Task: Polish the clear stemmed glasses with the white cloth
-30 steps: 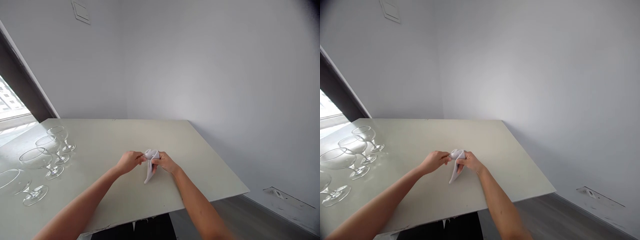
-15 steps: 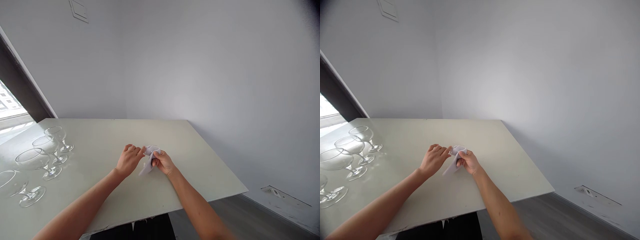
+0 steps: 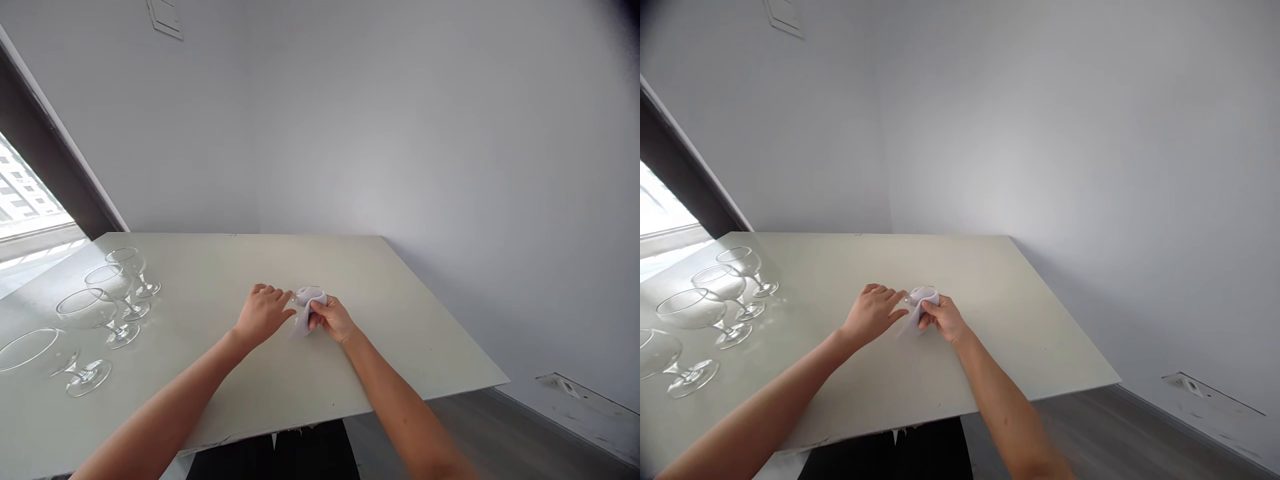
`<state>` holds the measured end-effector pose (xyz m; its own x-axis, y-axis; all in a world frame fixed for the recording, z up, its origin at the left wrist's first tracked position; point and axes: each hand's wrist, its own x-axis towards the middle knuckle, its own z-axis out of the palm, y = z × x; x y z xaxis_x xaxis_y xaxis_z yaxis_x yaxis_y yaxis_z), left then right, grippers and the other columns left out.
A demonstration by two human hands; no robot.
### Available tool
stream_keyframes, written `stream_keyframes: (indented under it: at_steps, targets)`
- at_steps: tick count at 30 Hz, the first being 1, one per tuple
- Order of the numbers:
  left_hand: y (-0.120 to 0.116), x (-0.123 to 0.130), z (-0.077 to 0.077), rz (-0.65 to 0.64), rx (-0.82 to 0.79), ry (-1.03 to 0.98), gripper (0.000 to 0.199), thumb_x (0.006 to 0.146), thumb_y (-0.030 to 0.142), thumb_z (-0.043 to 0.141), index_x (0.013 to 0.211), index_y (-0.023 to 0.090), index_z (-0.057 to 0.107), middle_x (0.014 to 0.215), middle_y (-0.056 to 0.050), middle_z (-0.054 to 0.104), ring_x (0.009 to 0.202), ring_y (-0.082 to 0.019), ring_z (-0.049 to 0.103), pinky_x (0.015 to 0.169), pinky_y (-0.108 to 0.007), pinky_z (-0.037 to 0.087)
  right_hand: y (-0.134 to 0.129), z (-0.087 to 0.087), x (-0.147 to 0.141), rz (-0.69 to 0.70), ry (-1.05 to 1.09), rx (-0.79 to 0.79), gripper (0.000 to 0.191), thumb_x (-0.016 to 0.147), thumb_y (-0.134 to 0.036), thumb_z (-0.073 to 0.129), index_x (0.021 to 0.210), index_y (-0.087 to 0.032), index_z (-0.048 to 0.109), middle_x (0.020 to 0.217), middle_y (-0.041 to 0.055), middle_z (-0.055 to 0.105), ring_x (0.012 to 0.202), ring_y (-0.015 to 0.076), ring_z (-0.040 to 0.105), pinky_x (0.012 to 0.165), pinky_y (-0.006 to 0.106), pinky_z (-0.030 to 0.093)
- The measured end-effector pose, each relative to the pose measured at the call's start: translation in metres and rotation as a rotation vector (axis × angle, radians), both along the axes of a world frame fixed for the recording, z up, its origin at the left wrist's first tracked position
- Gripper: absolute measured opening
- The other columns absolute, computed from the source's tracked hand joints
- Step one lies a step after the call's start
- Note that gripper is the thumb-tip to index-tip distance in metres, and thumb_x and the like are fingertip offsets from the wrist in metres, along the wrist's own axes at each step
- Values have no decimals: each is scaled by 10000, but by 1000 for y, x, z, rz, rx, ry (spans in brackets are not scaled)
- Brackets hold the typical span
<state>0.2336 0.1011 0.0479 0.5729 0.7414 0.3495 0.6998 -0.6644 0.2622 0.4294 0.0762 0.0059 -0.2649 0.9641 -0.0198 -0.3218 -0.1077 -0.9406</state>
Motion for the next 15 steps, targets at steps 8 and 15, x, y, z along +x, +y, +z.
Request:
stream_keyframes:
  at_steps: [8,15]
  targets:
    - [3,-4,-1,-37,-79,74,310,844,415,428,680,197,574,547,2,521,543,-125,478,533,-253,302,-8,10,6,179,-328,124,247,683,-356,688,797,-137,677,694,44,668,668,177,628,615,289,481]
    - [17,-19,17,-94,-885,-128,369,715,539,510,672,178,576,614,-2,538,565,-117,476,456,-210,307,-5,16,12,80,-493,358,216,707,-330,655,872,-195,692,880,16,656,906,205,573,814,343,439]
